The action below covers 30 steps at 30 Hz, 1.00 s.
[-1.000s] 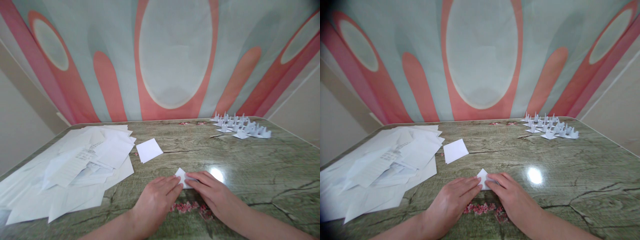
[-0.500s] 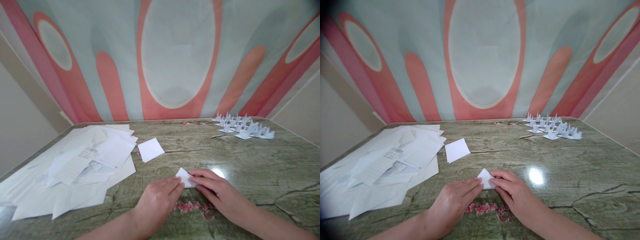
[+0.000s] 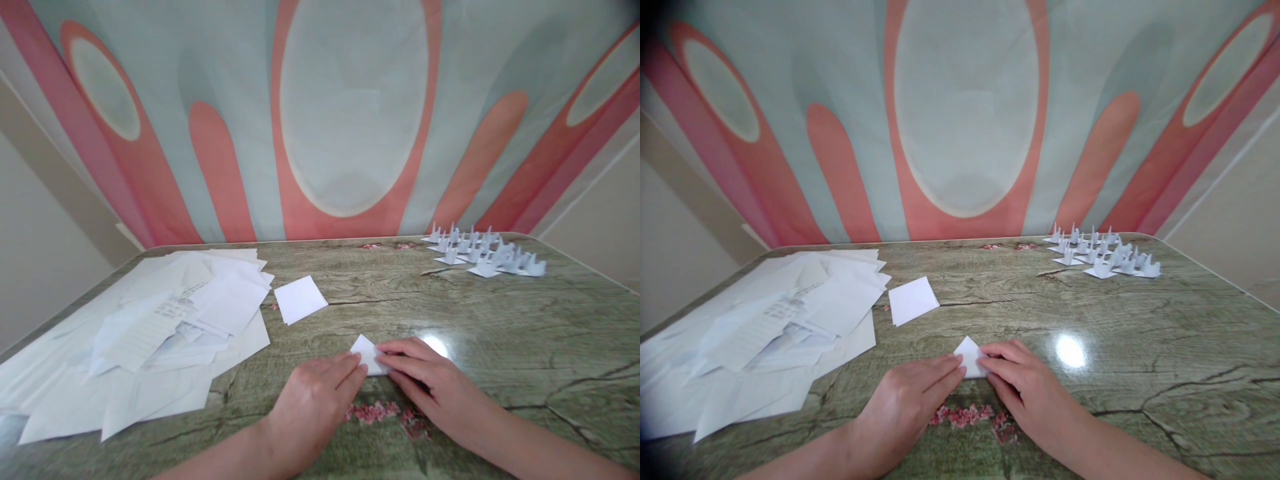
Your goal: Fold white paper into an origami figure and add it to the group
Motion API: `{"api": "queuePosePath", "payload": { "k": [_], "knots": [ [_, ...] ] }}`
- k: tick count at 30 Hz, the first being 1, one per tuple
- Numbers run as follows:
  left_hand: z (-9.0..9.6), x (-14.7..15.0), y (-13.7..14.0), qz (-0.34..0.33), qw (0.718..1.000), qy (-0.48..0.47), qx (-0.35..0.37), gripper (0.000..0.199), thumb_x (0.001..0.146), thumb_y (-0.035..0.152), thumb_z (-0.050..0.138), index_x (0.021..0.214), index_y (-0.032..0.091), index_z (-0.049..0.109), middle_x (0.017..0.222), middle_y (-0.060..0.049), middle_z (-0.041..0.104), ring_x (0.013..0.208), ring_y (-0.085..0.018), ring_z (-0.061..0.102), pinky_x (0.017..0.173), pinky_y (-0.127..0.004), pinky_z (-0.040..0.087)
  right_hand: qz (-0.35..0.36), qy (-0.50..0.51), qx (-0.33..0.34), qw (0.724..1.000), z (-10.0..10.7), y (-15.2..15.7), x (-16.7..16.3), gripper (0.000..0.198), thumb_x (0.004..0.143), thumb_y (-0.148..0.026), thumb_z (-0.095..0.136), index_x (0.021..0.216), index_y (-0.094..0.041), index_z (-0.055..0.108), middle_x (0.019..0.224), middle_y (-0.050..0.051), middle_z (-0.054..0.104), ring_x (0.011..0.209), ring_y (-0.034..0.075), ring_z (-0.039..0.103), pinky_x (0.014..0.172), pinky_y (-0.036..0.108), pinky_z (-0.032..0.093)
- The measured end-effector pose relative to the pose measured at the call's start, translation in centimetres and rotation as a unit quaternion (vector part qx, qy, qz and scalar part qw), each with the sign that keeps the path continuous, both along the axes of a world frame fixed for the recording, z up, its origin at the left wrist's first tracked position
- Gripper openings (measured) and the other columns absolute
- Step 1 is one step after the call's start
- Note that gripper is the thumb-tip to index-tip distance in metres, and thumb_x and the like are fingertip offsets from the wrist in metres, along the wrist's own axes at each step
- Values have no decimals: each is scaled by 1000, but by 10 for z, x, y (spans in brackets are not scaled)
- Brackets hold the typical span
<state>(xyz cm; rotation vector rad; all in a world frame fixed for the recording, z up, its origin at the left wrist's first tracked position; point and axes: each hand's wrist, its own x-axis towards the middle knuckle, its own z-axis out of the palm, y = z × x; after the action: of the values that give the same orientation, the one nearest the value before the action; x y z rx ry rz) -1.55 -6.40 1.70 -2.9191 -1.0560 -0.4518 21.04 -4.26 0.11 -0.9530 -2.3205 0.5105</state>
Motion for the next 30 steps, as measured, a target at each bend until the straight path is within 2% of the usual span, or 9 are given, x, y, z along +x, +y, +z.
{"api": "queuePosePath", "payload": {
  "k": [8, 13, 16, 21, 27, 30],
  "knots": [
    [-2, -1, 1, 2, 1000, 16, -14, 36, 83, 10, 41, 118, 12, 50, 119, -10, 58, 108, -20, 55, 89, -34, 48, 7, 3, -21, 1000, 1, -1, -1, 35, 86, -8, 43, 114, -23, 57, 110, 7, 58, 98, 17, 52, 83, 33, 48],
    [-4, -2, 0, 8, 999, 27, -33, 42, 80, 8, 43, 121, 13, 47, 123, -9, 55, 110, -21, 53, 90, -35, 47, 8, 3, -15, 1000, 2, -1, -2, 35, 85, -8, 44, 114, -24, 57, 109, 6, 58, 98, 17, 52, 83, 33, 48],
    [-4, -2, 1, 15, 999, 24, -37, 38, 83, 10, 43, 120, 15, 48, 121, -7, 56, 109, -21, 53, 90, -36, 47, 4, 1, -7, 1000, 1, -2, -3, 35, 85, -7, 44, 113, -23, 57, 109, 7, 58, 98, 18, 52, 83, 33, 48],
    [-3, 1, 2, 26, 998, 19, -46, 32, 88, 16, 41, 119, 17, 49, 117, -7, 59, 106, -20, 54, 90, -37, 45, 3, -8, 24, 1000, -1, -3, -3, 35, 84, -6, 44, 113, -21, 57, 108, 7, 59, 97, 18, 52, 83, 35, 49],
    [-2, 1, 4, 28, 998, 9, -50, 32, 86, 14, 44, 118, 16, 48, 116, -6, 59, 105, -20, 53, 91, -35, 43, -2, -38, 51, 998, 1, -3, -3, 33, 84, -7, 45, 112, -20, 57, 108, 7, 60, 96, 18, 53, 82, 34, 50],
    [-2, 1, 4, 28, 998, 6, -54, 32, 86, 13, 44, 118, 17, 49, 116, -6, 58, 105, -19, 53, 90, -35, 43, -8, -71, 96, 993, 0, -4, -4, 30, 85, -9, 43, 110, -16, 59, 107, 9, 60, 97, 19, 53, 83, 36, 49]
  ]
}}
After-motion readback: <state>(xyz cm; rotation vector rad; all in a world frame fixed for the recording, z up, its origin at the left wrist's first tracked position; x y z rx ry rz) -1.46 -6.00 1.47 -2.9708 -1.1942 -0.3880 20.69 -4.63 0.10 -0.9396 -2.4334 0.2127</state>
